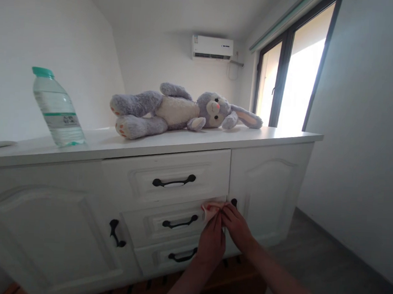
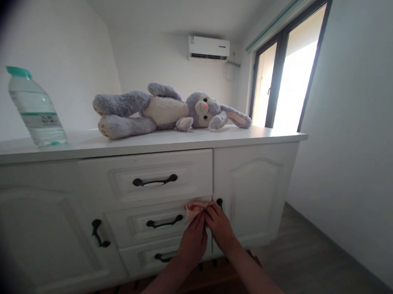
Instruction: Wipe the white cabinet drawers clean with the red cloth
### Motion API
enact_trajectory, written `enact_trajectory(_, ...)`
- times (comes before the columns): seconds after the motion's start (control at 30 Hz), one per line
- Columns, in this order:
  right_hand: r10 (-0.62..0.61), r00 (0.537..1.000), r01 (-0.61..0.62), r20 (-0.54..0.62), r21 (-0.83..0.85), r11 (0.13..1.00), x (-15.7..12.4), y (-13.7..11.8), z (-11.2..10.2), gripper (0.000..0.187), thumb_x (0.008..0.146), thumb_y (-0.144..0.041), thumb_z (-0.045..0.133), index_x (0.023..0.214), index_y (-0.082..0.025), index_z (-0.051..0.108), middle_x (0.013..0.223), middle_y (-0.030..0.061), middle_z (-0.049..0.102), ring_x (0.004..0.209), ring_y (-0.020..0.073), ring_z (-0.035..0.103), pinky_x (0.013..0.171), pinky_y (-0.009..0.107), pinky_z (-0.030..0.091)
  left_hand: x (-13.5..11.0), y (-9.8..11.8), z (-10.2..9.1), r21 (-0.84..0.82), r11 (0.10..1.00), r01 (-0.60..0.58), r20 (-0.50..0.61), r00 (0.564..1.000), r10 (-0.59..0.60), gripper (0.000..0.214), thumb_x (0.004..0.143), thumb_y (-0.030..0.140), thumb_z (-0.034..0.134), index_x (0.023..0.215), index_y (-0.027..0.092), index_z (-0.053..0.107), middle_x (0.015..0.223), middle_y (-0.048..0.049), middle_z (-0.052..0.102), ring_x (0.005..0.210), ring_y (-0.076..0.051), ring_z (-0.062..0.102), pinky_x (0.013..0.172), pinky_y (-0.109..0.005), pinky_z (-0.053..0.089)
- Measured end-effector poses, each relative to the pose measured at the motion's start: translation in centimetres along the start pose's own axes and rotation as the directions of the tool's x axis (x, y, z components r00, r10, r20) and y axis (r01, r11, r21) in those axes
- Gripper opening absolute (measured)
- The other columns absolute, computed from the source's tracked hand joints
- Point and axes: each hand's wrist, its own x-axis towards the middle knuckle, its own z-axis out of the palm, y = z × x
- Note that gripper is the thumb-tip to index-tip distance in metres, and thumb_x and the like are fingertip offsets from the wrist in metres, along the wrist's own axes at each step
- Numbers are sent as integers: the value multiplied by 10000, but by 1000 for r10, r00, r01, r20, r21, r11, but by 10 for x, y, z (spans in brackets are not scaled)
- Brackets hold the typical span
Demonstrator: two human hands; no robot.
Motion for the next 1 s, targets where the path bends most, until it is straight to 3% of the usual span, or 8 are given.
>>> enact_trajectory(0.13,35,999,-35,20,-12,999,-47,-24,54,238,791,-60,709,1004,-164,735,1007,75,711,1075,226,628,947,376,570,-45,-23,21,-45,992,115,300,949,-97,680,750,-13,393,1419,48,495,1517,-188,512,1420,-273,466,1196,-436,417)
enact_trajectory(0.23,94,995,-94,18,-32,995,-66,-40,86,182,748,-38,738,880,-163,737,953,65,709,1005,218,643,897,352,574,-69,-40,28,-27,986,166,344,927,-147,699,734,-16,392,1417,70,508,1530,-177,488,1440,-284,432,1216,-459,389)
enact_trajectory(0.4,42,999,-42,-11,16,999,-42,-86,129,164,734,-168,804,878,-169,724,934,49,701,966,224,635,870,364,565,-104,-86,9,50,967,251,298,920,-255,646,797,27,332,1425,39,482,1516,-196,512,1429,-261,441,1189,-432,415)
enact_trajectory(0.57,-16,1000,18,-23,81,997,6,-170,190,133,777,-257,781,852,-160,727,909,48,703,910,213,636,810,336,573,-160,-160,-28,143,931,336,108,930,-353,579,851,58,285,1379,-18,509,1464,-248,553,1395,-286,476,1141,-445,467)
enact_trajectory(0.67,3,999,-8,45,118,993,37,-215,210,147,787,-271,769,861,-151,729,890,39,705,857,204,635,752,324,573,-185,-198,-53,159,920,357,-23,933,-358,519,909,110,290,1346,23,554,1400,-235,622,1337,-286,550,1085,-441,526)
enact_trajectory(0.8,-28,997,18,65,150,989,93,-236,184,97,822,-254,732,838,-159,717,889,29,701,859,209,624,732,325,559,-176,-214,-94,151,932,330,-207,932,-297,463,918,139,391,1340,74,571,1343,-228,670,1286,-304,601,1006,-431,589)
enact_trajectory(0.97,-40,997,51,-60,189,981,154,-218,106,249,939,-233,597,1165,-146,657,1154,85,668,1127,221,561,999,372,489,-124,-180,-148,111,944,312,-511,832,-215,635,928,169,487,1534,174,299,1509,-219,525,1411,-288,479,1082,-469,532)
enact_trajectory(1.0,-57,996,69,-66,183,981,157,-212,96,276,957,-224,566,1211,-143,637,1186,96,659,1168,226,542,1030,387,471,-118,-172,-152,96,952,291,-502,840,-207,667,928,156,484,1551,190,250,1549,-209,477,1441,-277,439,1110,-470,506)
